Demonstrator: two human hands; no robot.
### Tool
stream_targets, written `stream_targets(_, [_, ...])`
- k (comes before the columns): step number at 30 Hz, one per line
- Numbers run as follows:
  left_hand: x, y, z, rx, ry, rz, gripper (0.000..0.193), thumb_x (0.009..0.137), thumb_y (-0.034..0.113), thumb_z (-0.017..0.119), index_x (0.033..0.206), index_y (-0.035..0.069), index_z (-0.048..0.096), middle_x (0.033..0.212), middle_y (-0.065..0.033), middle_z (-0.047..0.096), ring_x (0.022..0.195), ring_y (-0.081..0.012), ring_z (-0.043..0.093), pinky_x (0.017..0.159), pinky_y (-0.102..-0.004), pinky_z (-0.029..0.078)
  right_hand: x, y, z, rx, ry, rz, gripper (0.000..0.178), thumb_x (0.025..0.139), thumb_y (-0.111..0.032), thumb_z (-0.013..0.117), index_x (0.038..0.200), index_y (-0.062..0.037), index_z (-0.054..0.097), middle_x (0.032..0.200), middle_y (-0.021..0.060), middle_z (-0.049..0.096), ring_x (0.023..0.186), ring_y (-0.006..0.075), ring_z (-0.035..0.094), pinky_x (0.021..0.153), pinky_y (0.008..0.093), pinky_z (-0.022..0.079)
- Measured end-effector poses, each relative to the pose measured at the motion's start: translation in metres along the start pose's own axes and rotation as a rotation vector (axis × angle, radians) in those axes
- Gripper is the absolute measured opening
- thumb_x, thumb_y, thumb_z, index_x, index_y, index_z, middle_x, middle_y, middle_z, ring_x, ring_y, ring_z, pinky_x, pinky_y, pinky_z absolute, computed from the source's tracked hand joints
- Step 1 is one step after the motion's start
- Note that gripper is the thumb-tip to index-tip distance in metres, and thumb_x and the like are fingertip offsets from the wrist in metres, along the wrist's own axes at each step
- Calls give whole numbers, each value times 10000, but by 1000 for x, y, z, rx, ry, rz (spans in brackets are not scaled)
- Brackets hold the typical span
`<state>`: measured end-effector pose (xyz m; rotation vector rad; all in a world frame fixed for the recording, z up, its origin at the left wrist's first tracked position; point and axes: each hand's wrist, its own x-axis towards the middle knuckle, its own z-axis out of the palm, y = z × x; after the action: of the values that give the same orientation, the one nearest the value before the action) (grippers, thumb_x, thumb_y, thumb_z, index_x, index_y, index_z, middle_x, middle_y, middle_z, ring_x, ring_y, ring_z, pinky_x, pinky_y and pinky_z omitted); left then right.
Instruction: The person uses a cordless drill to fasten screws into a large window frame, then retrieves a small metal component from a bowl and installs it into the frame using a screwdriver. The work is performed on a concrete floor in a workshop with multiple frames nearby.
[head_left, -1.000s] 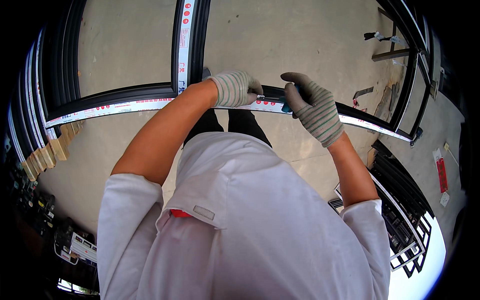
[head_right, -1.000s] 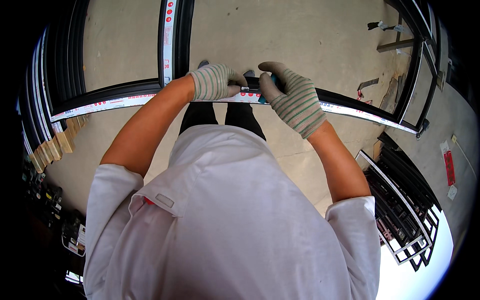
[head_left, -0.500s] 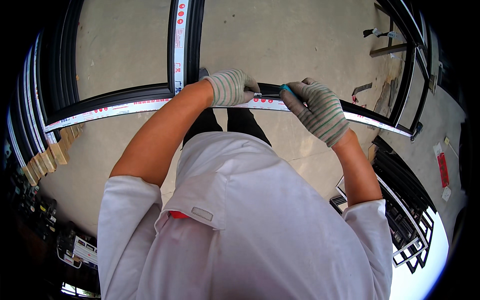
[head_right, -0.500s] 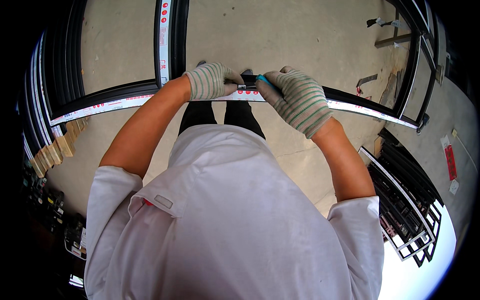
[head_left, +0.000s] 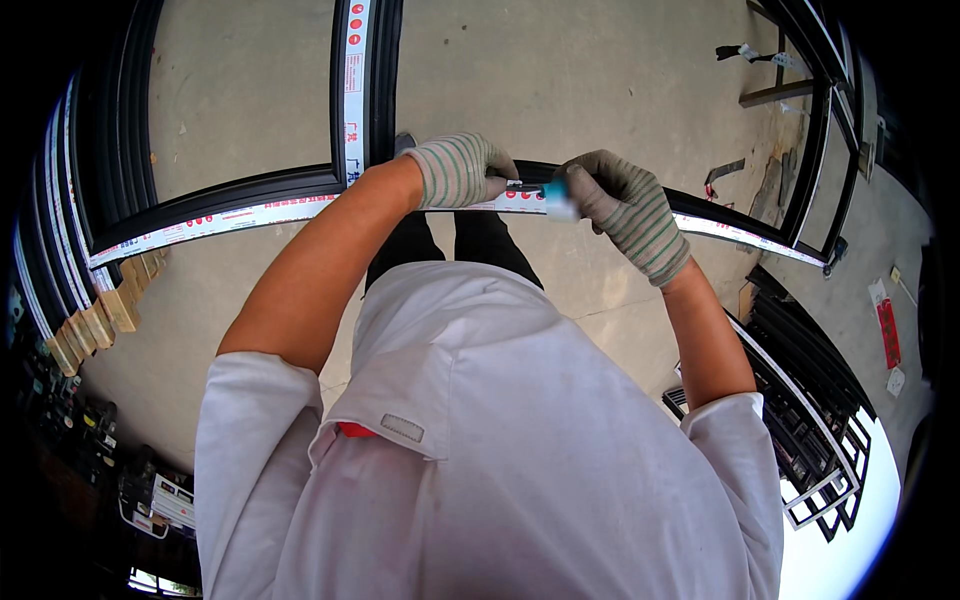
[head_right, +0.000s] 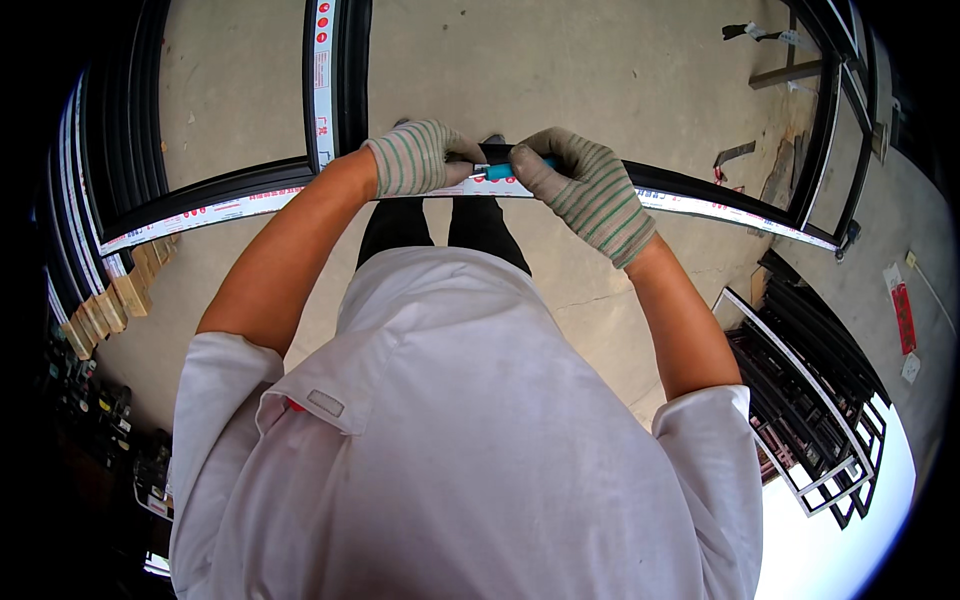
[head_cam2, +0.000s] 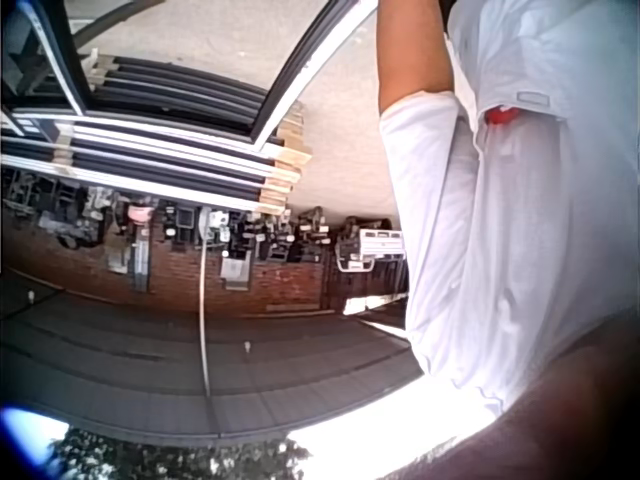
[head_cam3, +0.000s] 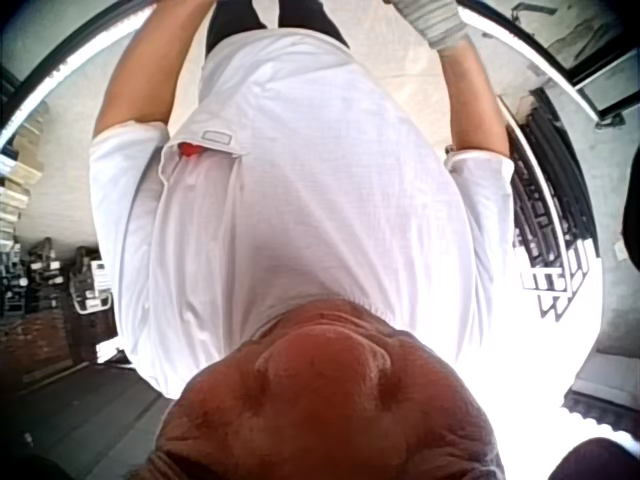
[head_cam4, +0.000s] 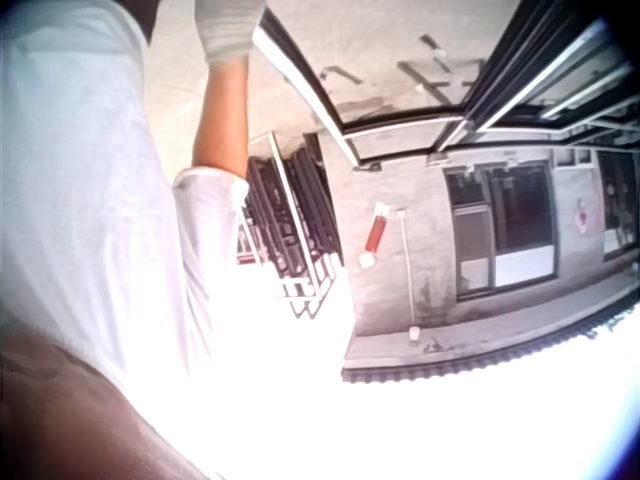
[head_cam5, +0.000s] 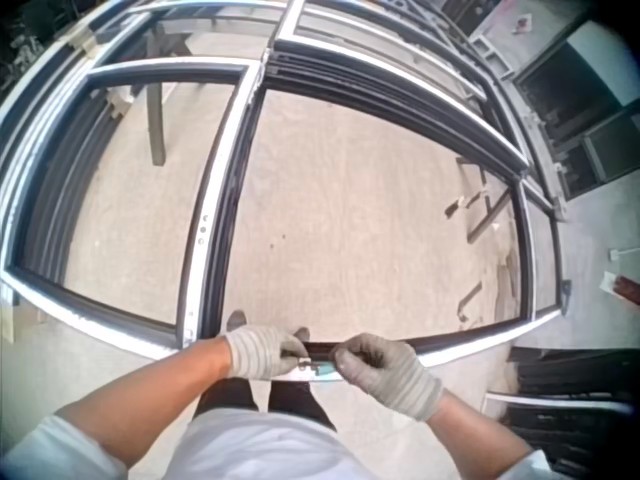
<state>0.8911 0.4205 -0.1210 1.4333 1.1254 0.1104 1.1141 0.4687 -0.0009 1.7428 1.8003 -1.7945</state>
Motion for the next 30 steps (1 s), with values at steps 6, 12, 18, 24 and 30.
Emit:
stream_targets(6, [-3,8,-5,-59,-43,-62,356,908,239,644,1219,108,757,892,-133,757,785,-247,705,790,-355,557,0,-2,7,-304,159,-409,270,994,-284,699,981,-17,737,823,136,711,719,239,671,668,338,530])
stream_targets(12, [-2,6,-4,-4,-31,-61,377,894,234,631,1230,117,755,943,-138,768,845,-265,724,826,-369,559,-1,-7,-1,-705,56,-661,147,960,-170,680,1069,-72,691,831,117,666,764,314,654,690,415,539])
stream_targets(18, [-2,8,-5,-4,-28,-51,327,928,268,670,1192,101,768,973,-140,779,858,-254,737,868,-351,564,1,-2,-10,-1060,-4,-723,222,894,-85,658,1112,-102,614,905,81,652,881,310,660,728,414,551])
stream_targets(24, [2,-2,2,-41,4,-3,308,930,230,665,1192,108,772,935,-116,774,818,-230,721,838,-333,562,5,-16,-4,-938,-44,-406,137,970,-201,651,1007,-79,600,810,138,669,767,359,674,670,450,543])
stream_targets(30, [-3,10,-8,-15,-37,-34,323,926,224,653,1205,113,772,893,-111,767,789,-219,712,821,-326,562,7,-23,-6,-875,-83,-298,172,988,-232,640,973,-68,591,807,158,671,773,370,672,667,463,539])
